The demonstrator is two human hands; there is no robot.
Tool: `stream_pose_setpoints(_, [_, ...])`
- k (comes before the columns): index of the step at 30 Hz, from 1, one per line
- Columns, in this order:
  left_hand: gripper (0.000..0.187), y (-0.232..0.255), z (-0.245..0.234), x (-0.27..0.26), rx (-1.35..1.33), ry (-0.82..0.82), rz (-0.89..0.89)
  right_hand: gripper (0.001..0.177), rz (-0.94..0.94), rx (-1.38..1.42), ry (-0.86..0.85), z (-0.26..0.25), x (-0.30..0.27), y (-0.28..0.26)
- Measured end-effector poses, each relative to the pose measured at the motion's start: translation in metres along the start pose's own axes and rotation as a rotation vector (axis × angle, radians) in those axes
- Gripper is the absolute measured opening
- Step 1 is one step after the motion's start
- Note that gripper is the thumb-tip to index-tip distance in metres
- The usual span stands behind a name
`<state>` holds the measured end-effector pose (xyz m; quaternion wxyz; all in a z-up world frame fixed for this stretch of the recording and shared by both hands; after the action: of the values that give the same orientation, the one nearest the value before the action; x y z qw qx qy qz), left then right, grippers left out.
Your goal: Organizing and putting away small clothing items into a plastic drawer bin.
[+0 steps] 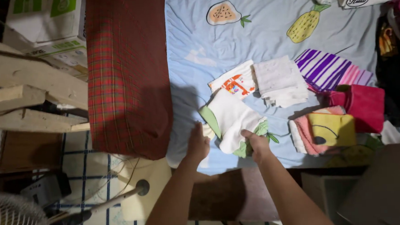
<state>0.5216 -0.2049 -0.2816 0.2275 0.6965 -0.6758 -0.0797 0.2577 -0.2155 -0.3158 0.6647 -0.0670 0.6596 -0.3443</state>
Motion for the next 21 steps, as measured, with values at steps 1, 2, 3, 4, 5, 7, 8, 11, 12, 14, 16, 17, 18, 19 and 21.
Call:
stream_pose_setpoints(1, [0.073, -0.015, 0.025, -0.001, -0.049, -0.037, -0.061, 0.054, -0.001, 0.154, -0.113, 0.015, -0.014, -0.007])
stream_pose_setpoints(2, [0.080, -0.028, 0.050, -0.001, -0.100, -0.074, -0.120, 0.054, -0.005, 0.307, -0.225, 0.028, -0.032, -0.017])
stream_pose_setpoints(3, [0.080, -0.004, 0.023, 0.011, -0.105, -0.070, -0.111, 0.054, -0.015, 0.311, -0.224, 0.030, -0.042, -0.024])
stream_pose_setpoints(4, [0.066, 0.003, 0.008, 0.012, 0.041, -0.201, -0.297, 0.055, 0.003, 0.373, -0.303, 0.036, -0.057, -0.028])
stream_pose_setpoints(5, [0.054, 0.012, -0.011, 0.008, 0.190, -0.331, -0.481, 0.056, 0.021, 0.435, -0.383, 0.040, -0.072, -0.032])
stream_pose_setpoints(7, [0.049, 0.014, -0.009, -0.001, 0.194, -0.430, -0.555, 0.058, -0.002, 0.527, -0.446, 0.036, -0.097, -0.043])
stream_pose_setpoints(8, [0.044, 0.016, -0.005, -0.006, 0.203, -0.516, -0.636, 0.060, -0.028, 0.610, -0.523, 0.034, -0.112, -0.056])
stream_pose_setpoints(11, [0.034, 0.012, 0.028, -0.013, 0.084, -0.410, -0.598, 0.062, -0.096, 0.671, -0.490, -0.001, -0.141, -0.084])
stream_pose_setpoints(12, [0.034, 0.025, 0.041, -0.008, 0.072, -0.417, -0.573, 0.062, -0.120, 0.679, -0.476, -0.020, -0.158, -0.106])
stream_pose_setpoints(14, [0.041, 0.061, 0.026, 0.010, -0.419, 0.080, -0.383, 0.062, -0.360, 0.648, -0.350, -0.069, -0.200, -0.155])
stream_pose_setpoints(16, [0.056, 0.172, -0.029, 0.042, -0.751, 0.026, -0.342, 0.063, -0.382, 0.686, -0.352, -0.125, -0.224, -0.195])
stream_pose_setpoints(17, [0.073, 0.231, -0.055, 0.057, -1.072, -0.015, -0.315, 0.064, -0.393, 0.713, -0.374, -0.152, -0.236, -0.215])
stream_pose_setpoints(18, [0.073, 0.274, -0.073, 0.062, -1.087, -0.027, -0.299, 0.064, -0.415, 0.717, -0.362, -0.186, -0.253, -0.228])
stream_pose_setpoints(19, [0.074, 0.323, -0.084, 0.066, -1.203, -0.123, -0.292, 0.065, -0.533, 0.700, -0.377, -0.221, -0.276, -0.249])
stream_pose_setpoints(21, [0.076, 0.407, -0.099, 0.074, -1.319, -0.237, -0.281, 0.066, -0.656, 0.683, -0.377, -0.295, -0.315, -0.288])
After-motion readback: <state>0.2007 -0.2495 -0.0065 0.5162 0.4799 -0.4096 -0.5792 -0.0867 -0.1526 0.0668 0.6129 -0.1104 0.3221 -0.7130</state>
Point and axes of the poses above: each hand's wrist, its own x-axis towards the middle knuckle, its own z-axis out of the palm, y = z × x, the point moved 10 cm from there along x, towards the middle knuckle, and after that the axes turned 7 degrees about x, right-handed, at the moved point
